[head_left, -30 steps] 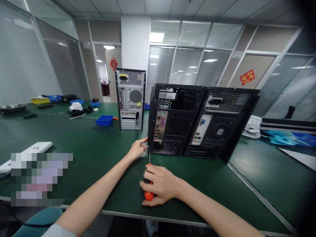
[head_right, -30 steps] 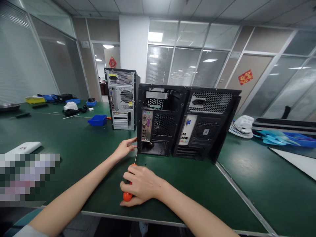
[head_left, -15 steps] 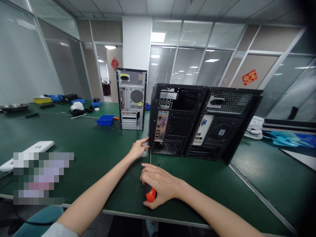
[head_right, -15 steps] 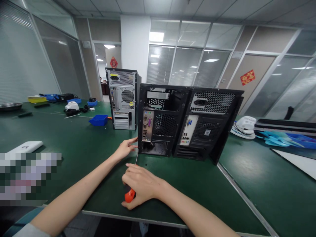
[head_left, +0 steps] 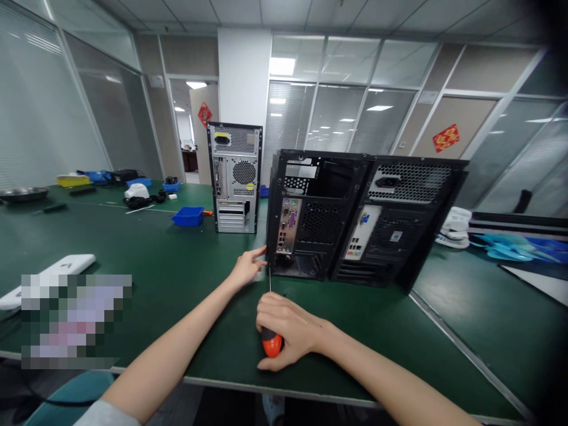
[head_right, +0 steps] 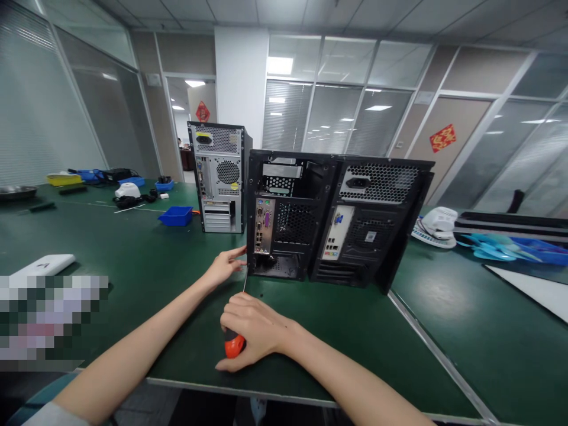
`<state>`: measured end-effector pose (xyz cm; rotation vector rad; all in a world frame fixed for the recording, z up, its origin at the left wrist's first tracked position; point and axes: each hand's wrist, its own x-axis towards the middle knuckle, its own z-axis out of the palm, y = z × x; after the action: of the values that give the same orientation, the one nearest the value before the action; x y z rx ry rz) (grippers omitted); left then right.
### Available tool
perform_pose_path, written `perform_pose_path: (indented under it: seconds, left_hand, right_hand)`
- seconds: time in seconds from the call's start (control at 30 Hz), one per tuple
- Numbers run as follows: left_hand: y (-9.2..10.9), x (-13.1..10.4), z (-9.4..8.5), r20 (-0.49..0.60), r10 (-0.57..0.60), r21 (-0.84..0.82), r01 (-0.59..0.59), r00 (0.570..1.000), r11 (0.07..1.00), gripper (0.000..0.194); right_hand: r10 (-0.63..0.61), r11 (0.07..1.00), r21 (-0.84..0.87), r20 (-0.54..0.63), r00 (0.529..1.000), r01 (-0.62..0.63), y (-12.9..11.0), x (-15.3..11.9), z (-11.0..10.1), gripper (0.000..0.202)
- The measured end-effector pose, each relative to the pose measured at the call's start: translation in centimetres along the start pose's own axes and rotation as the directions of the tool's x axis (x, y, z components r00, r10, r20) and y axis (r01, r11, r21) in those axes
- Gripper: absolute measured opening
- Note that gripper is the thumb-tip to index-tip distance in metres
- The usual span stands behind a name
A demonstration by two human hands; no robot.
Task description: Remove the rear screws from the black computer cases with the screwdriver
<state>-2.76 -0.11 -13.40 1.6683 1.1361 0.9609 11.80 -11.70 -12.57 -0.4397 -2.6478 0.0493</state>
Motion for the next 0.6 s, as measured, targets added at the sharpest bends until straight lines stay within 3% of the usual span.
perform_pose_path:
  seconds: [0.3,0.6]
  left_hand:
    - [0.08,-0.03,0.02,0.000,0.003,0.003,-0.003,1.000,1.000,0.061]
    - [-0.13,0.03,0.04,0.004,0.002,-0.002,-0.002,1.000,1.000,0.061]
  right_hand:
    - [0.017,0.999,0.027,0.081,0.997,-0.019,0.22,-0.28,0.58,0.058]
    - [-0.013,0.999,-0.043,0.088,0.996,0.017,0.00,-0.26,0.38,0.049]
